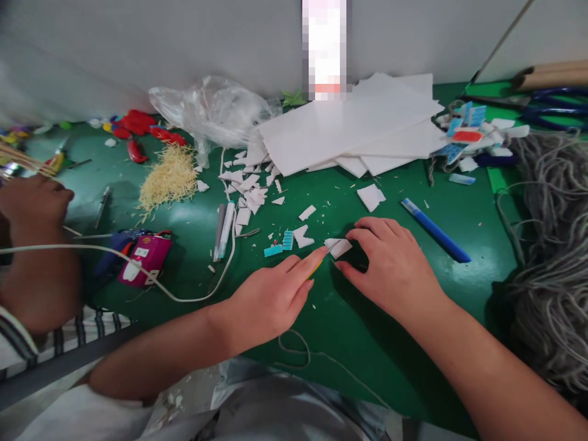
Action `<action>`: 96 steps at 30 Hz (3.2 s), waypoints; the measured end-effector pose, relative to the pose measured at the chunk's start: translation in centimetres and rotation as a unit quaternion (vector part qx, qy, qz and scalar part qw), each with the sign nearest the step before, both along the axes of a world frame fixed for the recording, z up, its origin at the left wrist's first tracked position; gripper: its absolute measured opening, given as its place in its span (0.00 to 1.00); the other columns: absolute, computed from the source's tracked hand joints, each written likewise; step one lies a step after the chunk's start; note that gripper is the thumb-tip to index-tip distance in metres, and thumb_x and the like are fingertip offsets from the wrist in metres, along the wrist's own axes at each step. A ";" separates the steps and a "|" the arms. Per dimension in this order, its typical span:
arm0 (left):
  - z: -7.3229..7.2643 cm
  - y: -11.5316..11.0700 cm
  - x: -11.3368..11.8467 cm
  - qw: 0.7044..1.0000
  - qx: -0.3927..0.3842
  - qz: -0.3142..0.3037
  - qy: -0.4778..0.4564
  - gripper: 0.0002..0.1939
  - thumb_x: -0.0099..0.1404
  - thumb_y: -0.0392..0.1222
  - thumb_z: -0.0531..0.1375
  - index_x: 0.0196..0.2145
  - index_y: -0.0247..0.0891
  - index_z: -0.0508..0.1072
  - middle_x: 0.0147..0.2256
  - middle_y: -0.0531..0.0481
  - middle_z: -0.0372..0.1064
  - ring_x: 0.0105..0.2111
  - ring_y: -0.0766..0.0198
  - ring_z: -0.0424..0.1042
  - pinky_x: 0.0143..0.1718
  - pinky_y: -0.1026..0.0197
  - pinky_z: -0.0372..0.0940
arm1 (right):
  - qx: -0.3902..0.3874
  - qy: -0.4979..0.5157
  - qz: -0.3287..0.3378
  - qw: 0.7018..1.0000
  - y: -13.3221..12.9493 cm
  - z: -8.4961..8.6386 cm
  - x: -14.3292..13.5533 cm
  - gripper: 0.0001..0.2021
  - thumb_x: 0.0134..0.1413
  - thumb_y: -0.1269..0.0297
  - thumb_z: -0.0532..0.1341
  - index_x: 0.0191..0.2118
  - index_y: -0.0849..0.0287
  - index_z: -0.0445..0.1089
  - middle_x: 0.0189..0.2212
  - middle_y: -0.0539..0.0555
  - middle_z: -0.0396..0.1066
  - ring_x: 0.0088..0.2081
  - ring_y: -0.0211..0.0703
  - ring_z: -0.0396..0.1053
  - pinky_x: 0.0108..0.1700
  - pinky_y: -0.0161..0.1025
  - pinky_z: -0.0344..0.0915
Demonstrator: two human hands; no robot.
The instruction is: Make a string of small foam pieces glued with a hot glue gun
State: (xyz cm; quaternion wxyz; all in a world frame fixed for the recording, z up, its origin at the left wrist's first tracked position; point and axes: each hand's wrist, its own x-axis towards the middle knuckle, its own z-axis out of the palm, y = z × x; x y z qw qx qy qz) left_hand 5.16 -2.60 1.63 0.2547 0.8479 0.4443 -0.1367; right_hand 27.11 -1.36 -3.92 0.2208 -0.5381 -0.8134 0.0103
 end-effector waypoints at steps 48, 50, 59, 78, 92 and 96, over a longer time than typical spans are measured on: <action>-0.3 -0.3 1.2 1.000 0.021 -0.014 0.016 0.33 0.74 0.36 0.47 0.73 0.40 0.44 0.47 0.41 0.72 0.35 0.56 0.78 0.31 0.58 0.71 | -0.006 0.004 0.036 0.999 0.9 -0.3 0.7 0.07 0.57 0.62 0.60 0.38 0.53 0.75 0.46 0.59 0.78 0.46 0.56 0.75 0.48 0.56 0.71; -0.3 -0.3 1.2 0.999 0.023 -0.015 0.018 0.33 0.74 0.36 0.47 0.73 0.39 0.44 0.47 0.41 0.72 0.35 0.57 0.78 0.31 0.58 0.71 | -0.007 0.002 0.034 0.999 0.9 -0.3 0.7 0.06 0.56 0.62 0.61 0.37 0.53 0.75 0.46 0.58 0.78 0.46 0.56 0.75 0.48 0.56 0.71; 0.2 -0.1 1.7 0.998 0.004 -0.022 0.055 0.37 0.72 0.35 0.49 0.74 0.41 0.40 0.48 0.40 0.71 0.35 0.55 0.79 0.29 0.58 0.70 | 0.005 0.007 0.031 0.999 0.8 -0.4 0.5 0.11 0.56 0.63 0.61 0.45 0.56 0.75 0.45 0.60 0.78 0.45 0.56 0.75 0.48 0.56 0.72; 1.4 -0.8 3.3 0.991 0.058 -0.046 0.107 0.39 0.69 0.34 0.52 0.73 0.34 0.43 0.42 0.41 0.73 0.30 0.57 0.78 0.27 0.61 0.68 | -0.022 0.047 0.138 0.989 2.3 -1.2 0.8 0.16 0.60 0.62 0.59 0.52 0.51 0.76 0.58 0.61 0.72 0.58 0.60 0.70 0.56 0.62 0.68; 1.9 -0.4 3.5 0.987 0.064 -0.069 0.133 0.40 0.69 0.33 0.52 0.74 0.34 0.42 0.42 0.41 0.73 0.29 0.59 0.77 0.25 0.63 0.67 | -0.028 0.039 0.170 0.984 2.8 -1.1 1.3 0.15 0.63 0.62 0.57 0.50 0.54 0.76 0.56 0.63 0.73 0.57 0.60 0.70 0.54 0.60 0.70; 1.9 -0.7 3.9 0.987 0.061 -0.063 0.135 0.40 0.68 0.33 0.53 0.74 0.32 0.42 0.40 0.41 0.73 0.28 0.59 0.77 0.24 0.62 0.68 | -0.031 0.037 0.166 0.985 2.9 -1.1 1.2 0.14 0.62 0.63 0.57 0.49 0.53 0.76 0.56 0.62 0.73 0.56 0.59 0.71 0.53 0.60 0.71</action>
